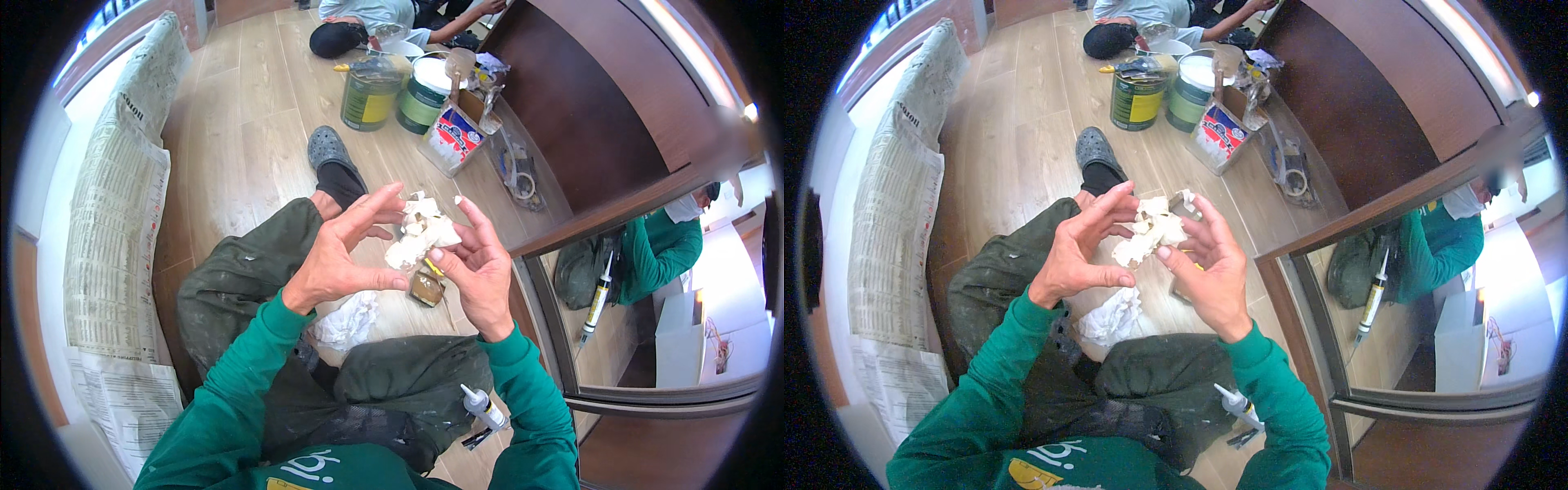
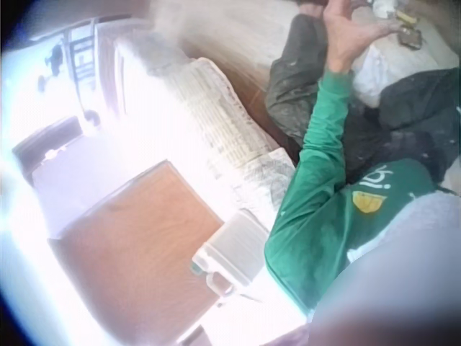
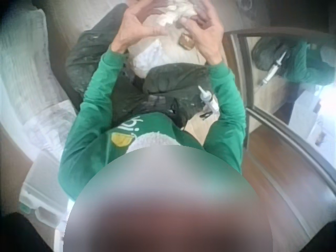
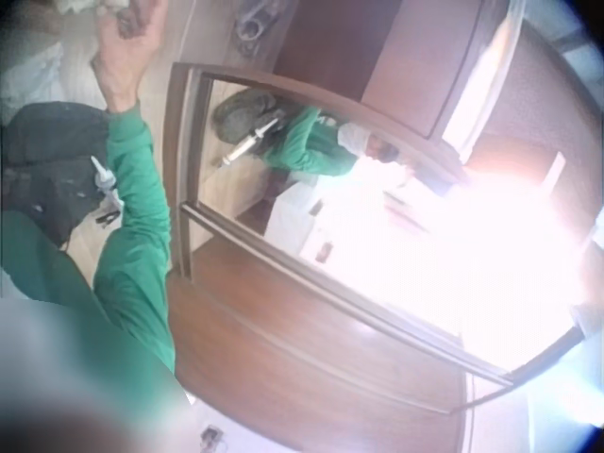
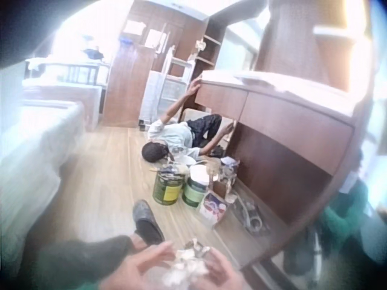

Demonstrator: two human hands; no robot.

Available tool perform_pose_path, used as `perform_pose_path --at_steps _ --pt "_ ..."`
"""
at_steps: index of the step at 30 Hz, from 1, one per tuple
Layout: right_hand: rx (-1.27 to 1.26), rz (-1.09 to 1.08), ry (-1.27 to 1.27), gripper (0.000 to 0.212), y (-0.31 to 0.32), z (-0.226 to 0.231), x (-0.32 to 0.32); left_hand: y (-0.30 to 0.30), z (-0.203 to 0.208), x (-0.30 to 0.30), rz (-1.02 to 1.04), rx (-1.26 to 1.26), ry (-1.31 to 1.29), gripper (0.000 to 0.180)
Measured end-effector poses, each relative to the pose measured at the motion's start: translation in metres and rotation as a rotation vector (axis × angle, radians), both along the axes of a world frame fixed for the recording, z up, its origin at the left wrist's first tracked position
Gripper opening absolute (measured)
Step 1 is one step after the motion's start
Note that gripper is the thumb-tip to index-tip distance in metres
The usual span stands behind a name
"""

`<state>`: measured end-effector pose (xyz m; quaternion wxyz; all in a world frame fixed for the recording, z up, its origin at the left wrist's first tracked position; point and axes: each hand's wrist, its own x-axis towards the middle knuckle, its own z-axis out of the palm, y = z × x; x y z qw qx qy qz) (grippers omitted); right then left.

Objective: The person sits on the floor and uses a caulking gun to apply sealant along the bottom edge of a mirrored cabinet. They repeatedly apply small amounts of sealant and smooth it with their finger, then clean excess material from their finger using a cloth and a small metal scraper.

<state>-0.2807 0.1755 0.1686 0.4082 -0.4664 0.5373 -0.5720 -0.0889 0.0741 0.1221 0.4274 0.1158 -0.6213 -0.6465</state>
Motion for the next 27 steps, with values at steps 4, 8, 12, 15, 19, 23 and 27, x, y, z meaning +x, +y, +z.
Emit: perform_pose_path --at_steps 4,8,12,15,19,23,27 --pt "0.010 0.035 -0.051 0.081 -0.002 0.006 0.010 -0.013 -0.003 0.006 0.034 -0.036 -0.016 0.104" --pt "-0.022 0.041 -0.068 0.082 0.001 0.001 0.018 -0.016 -0.008 0.008 0.003 -0.035 0.018 0.094" --pt "-0.039 0.005 -0.030 0.080 0.003 -0.005 0.014 -0.016 -0.011 0.005 -0.064 -0.066 0.053 0.085" --pt "-0.051 0.003 0.023 0.078 0.004 -0.010 0.011 -0.011 -0.013 -0.004 -0.039 0.077 0.028 0.073" --pt "-0.082 0.018 0.155 0.076 0.007 -0.013 0.010 -0.004 -0.012 -0.010 0.034 0.063 -0.034 0.065" --pt "-0.113 0.044 0.223 0.080 0.009 -0.016 0.012 -0.003 -0.008 -0.008 -0.061 0.402 -0.023 0.060" --pt "-0.089 0.089 0.242 0.083 0.013 -0.017 0.018 -0.003 -0.007 -0.008 0.014 0.352 -0.002 0.059"
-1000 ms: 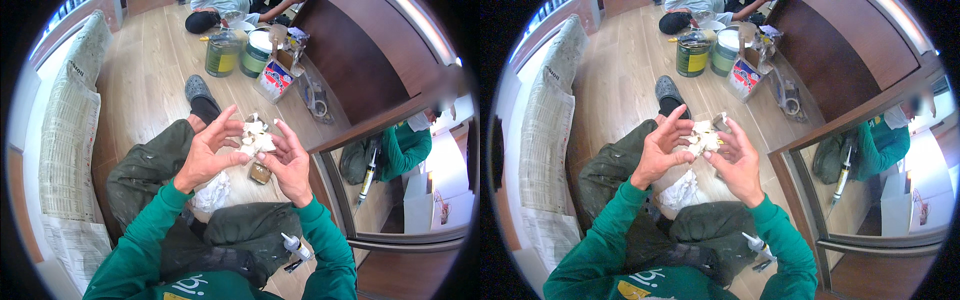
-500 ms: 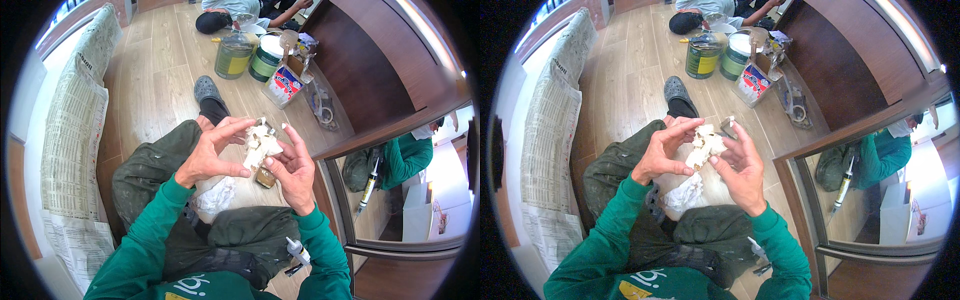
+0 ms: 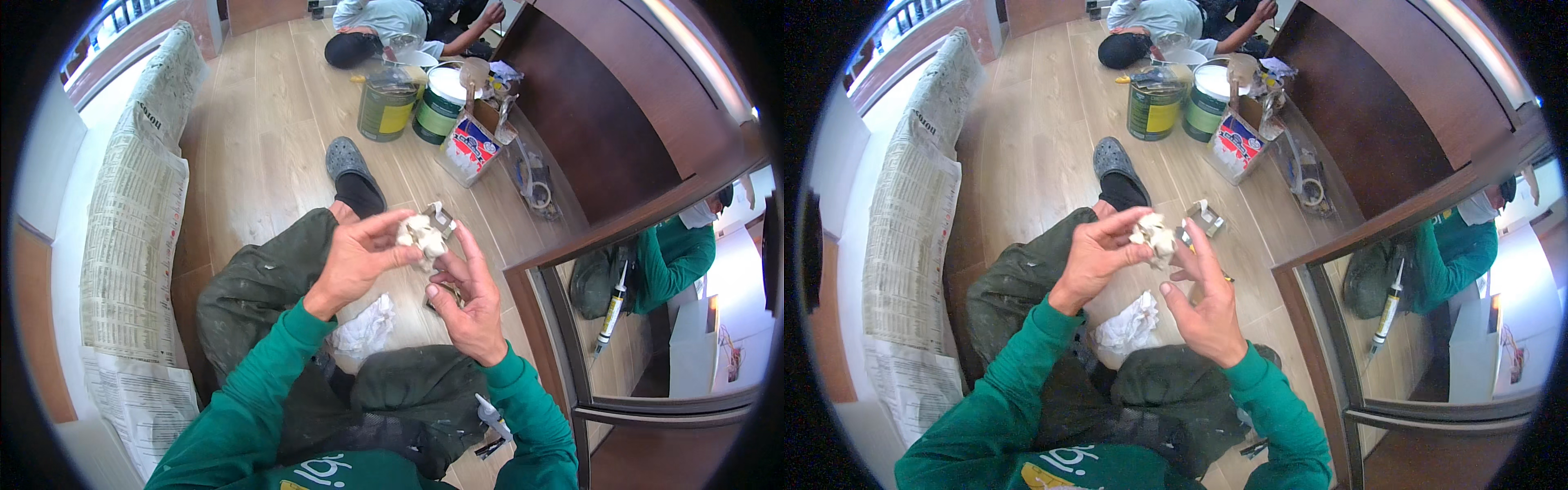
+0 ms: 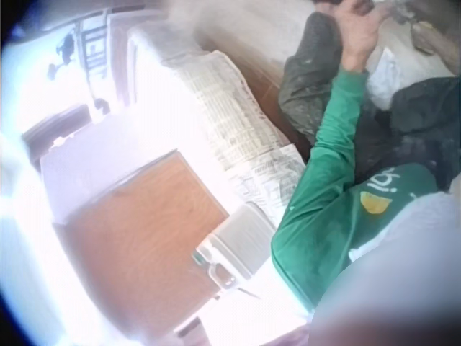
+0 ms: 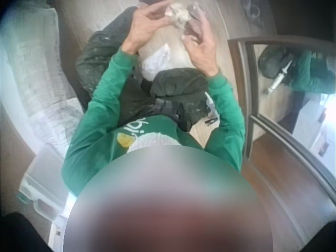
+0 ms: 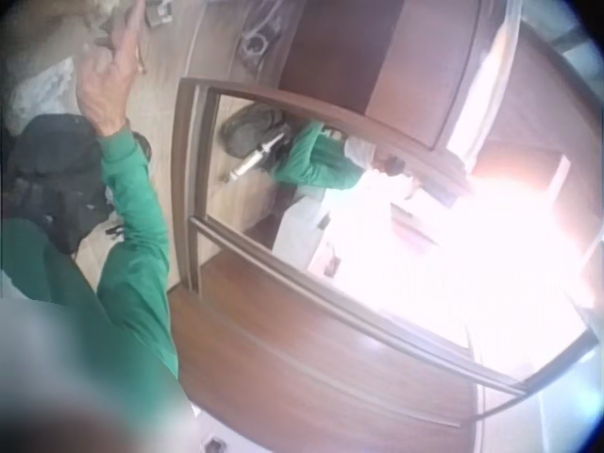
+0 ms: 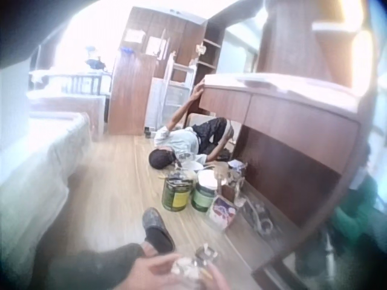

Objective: The person sits on the floor and uses a caulking gun to apply sealant along the bottom edge of a mirrored cabinet. They repeatedly apply small amounts of sealant and smooth it with their finger, then clean excess material from their finger using a cloth and a small metal scraper.

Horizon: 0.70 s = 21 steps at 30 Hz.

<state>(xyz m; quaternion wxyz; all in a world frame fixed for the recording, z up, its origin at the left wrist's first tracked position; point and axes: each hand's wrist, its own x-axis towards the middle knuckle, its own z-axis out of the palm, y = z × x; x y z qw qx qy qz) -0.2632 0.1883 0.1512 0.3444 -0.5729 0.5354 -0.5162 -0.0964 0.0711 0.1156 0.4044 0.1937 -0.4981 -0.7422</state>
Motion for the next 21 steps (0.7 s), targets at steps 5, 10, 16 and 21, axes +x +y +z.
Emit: perform_pose_path --at_steps 5,10,16,21 --pt "-0.132 -0.050 0.109 0.082 -0.001 0.006 0.005 -0.008 0.004 0.005 0.229 -0.145 0.020 0.060" --pt "-0.206 -0.063 0.421 0.074 -0.007 0.010 0.003 -0.010 0.006 0.013 0.217 -0.287 -0.122 0.061" --pt "-0.317 -0.150 0.490 0.044 -0.018 -0.003 0.007 0.005 0.005 0.009 0.134 -0.319 -0.082 0.057" --pt "-0.338 -0.180 0.330 0.026 -0.012 -0.015 0.015 0.016 -0.006 0.003 0.133 -0.284 -0.041 0.034"
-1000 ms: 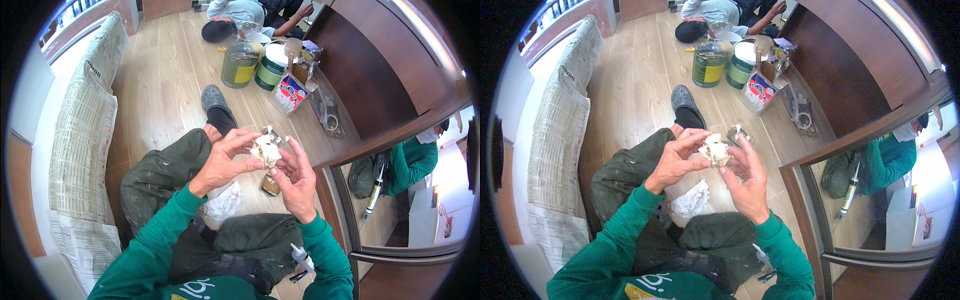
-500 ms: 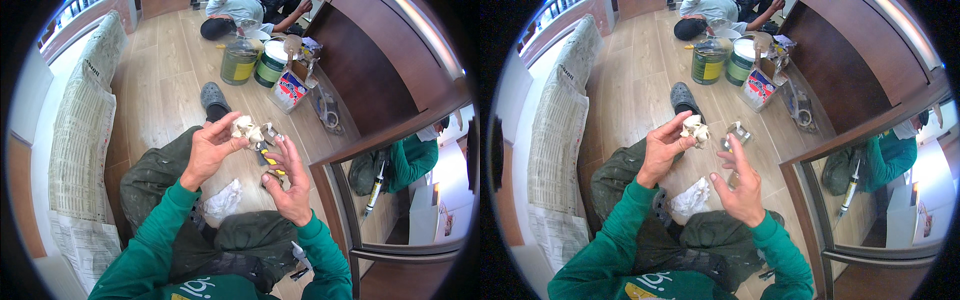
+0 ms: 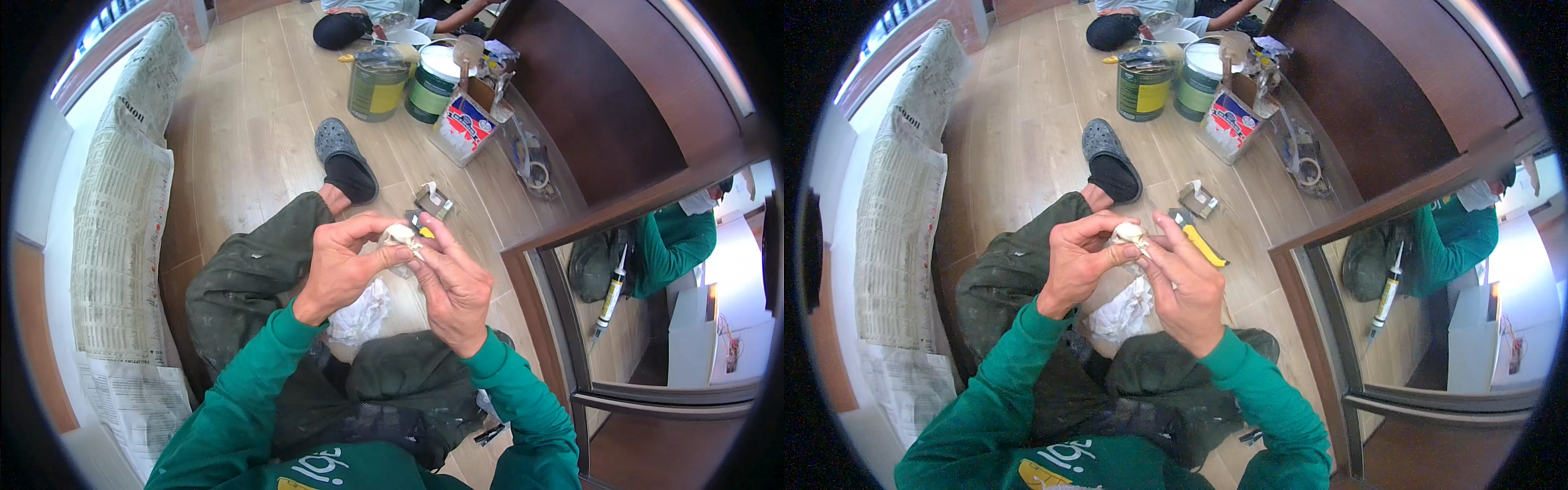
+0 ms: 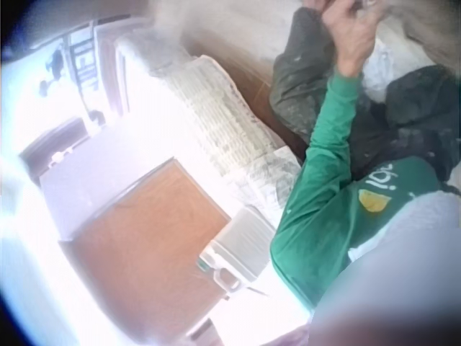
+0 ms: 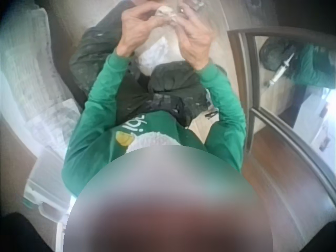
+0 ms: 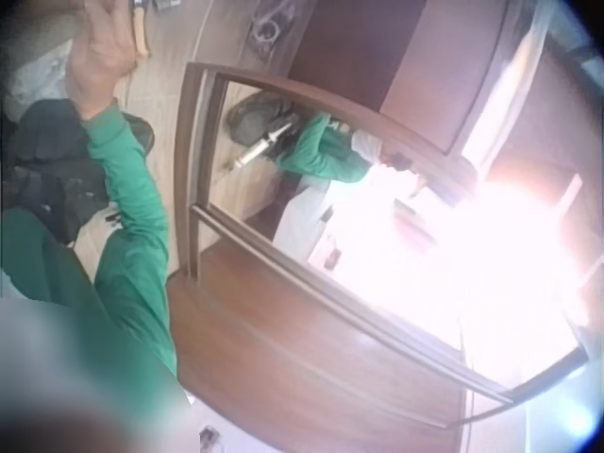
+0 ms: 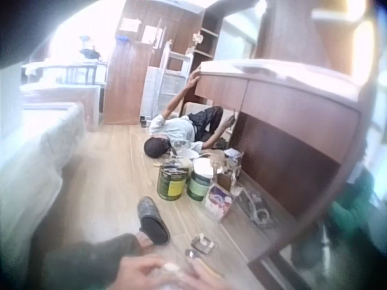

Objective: The person sits on the floor and uses a caulking gun to apply sealant along the bottom edge of a mirrored cabinet. They repeatedly apply small amounts of sealant and smooth it with their finger, then clean excess material from their finger using a cloth and a small metal scraper.

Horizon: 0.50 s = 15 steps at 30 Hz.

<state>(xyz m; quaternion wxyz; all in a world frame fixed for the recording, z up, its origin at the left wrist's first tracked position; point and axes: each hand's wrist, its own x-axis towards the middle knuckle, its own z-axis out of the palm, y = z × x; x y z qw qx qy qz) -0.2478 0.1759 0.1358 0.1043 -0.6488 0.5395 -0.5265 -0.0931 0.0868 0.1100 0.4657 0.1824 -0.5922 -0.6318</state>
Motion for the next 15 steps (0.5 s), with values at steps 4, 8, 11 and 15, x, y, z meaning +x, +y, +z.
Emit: perform_pose_path --at_steps 4,8,11,15 --pt "0.029 -0.070 0.000 0.017 0.013 -0.007 0.003 0.011 -0.009 -0.003 0.044 0.041 -0.057 0.019" --pt "-0.001 -0.165 0.272 0.018 0.019 -0.005 -0.008 0.020 -0.018 -0.015 0.044 0.246 -0.033 0.009" --pt "-0.066 -0.158 0.348 0.022 0.026 0.005 -0.018 0.009 -0.025 -0.017 0.162 0.293 -0.131 0.004" --pt "-0.069 -0.051 0.380 0.038 0.051 0.029 -0.028 -0.033 -0.029 0.000 0.266 0.578 0.022 0.012"
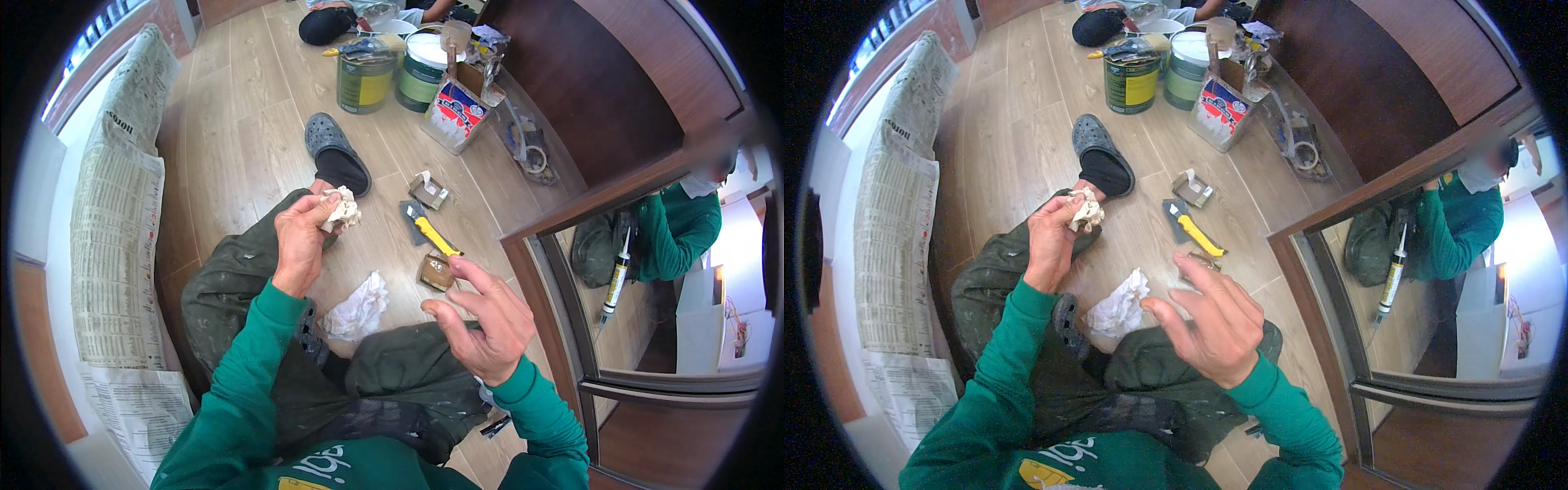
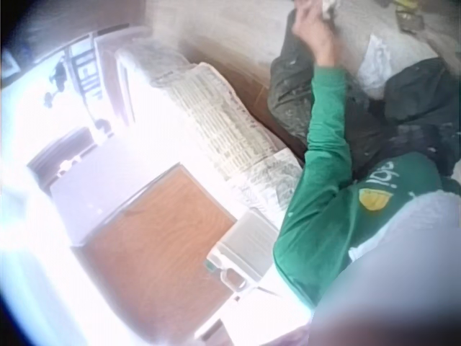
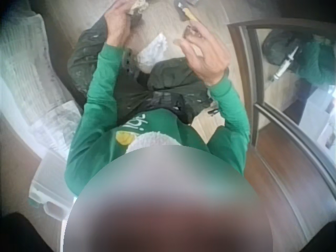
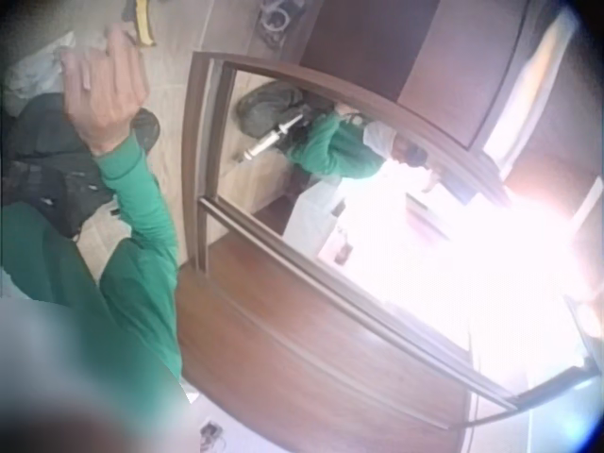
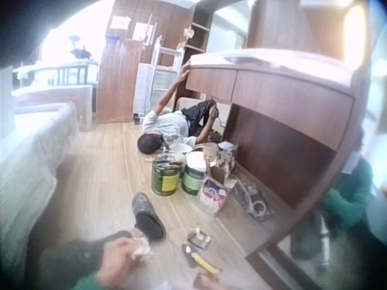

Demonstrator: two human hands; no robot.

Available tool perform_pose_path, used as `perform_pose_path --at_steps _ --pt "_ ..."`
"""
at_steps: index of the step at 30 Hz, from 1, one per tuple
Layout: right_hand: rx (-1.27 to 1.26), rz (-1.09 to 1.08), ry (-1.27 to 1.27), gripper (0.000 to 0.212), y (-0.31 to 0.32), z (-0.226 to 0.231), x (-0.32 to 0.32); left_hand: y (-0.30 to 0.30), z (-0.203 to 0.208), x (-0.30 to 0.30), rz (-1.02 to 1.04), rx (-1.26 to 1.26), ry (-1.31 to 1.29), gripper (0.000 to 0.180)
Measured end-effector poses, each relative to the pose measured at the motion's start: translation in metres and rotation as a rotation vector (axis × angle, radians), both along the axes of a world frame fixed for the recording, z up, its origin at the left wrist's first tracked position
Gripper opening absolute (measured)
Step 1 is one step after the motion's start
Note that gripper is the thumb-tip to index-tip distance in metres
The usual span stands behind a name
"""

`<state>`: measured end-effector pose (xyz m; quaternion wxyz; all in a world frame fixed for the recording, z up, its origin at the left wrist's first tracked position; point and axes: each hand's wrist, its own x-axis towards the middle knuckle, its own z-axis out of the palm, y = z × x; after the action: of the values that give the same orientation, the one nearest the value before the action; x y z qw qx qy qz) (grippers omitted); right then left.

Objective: The person sits on the floor and uses a caulking gun to apply sealant along the bottom edge of a mirrored cabinet. They repeatedly apply small amounts of sealant and smooth it with their finger, then clean excess material from their finger using a cloth and a small metal scraper.

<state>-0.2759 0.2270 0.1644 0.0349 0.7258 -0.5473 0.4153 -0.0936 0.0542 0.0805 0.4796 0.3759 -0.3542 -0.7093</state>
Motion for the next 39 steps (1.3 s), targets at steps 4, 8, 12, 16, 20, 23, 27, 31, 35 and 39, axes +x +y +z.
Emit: perform_pose_path --at_steps 4,8,12,16,20,23,27,31,35,39 --pt "0.211 0.036 0.157 0.063 -0.014 -0.007 0.004 0.029 -0.002 -0.016 -0.176 0.197 0.225 0.024" --pt "0.052 0.080 0.239 0.067 -0.045 -0.030 0.005 0.057 0.009 -0.025 -0.374 0.187 0.316 0.034" --pt "-0.020 0.075 0.215 0.051 -0.053 -0.039 0.004 0.063 0.015 -0.023 -0.394 0.113 0.174 0.047" --pt "-0.005 0.035 0.005 0.039 -0.054 -0.037 0.000 0.067 0.011 -0.015 -0.504 0.040 0.230 0.052" --pt "0.178 -0.087 -0.382 0.017 -0.038 -0.031 -0.004 0.073 0.006 0.000 -0.619 -0.366 -0.082 0.067" --pt "0.330 -0.088 -0.719 0.016 -0.031 -0.027 -0.011 0.075 0.005 0.008 -0.528 -0.688 -0.294 0.078" --pt "0.303 -0.184 -0.994 0.022 -0.031 -0.018 -0.048 0.069 0.019 0.021 -0.164 -0.662 -0.373 0.070" --pt "0.416 -0.141 -0.890 0.026 -0.022 -0.028 -0.035 0.069 0.037 0.011 -0.128 -1.111 -0.632 0.062" --pt "0.443 -0.088 -0.732 0.034 -0.016 -0.034 -0.014 0.080 0.043 -0.011 -0.131 -1.357 -0.727 0.055" --pt "0.677 -0.086 -0.882 0.045 -0.013 -0.031 -0.017 0.084 0.032 -0.014 -0.133 -1.341 -0.744 0.044"
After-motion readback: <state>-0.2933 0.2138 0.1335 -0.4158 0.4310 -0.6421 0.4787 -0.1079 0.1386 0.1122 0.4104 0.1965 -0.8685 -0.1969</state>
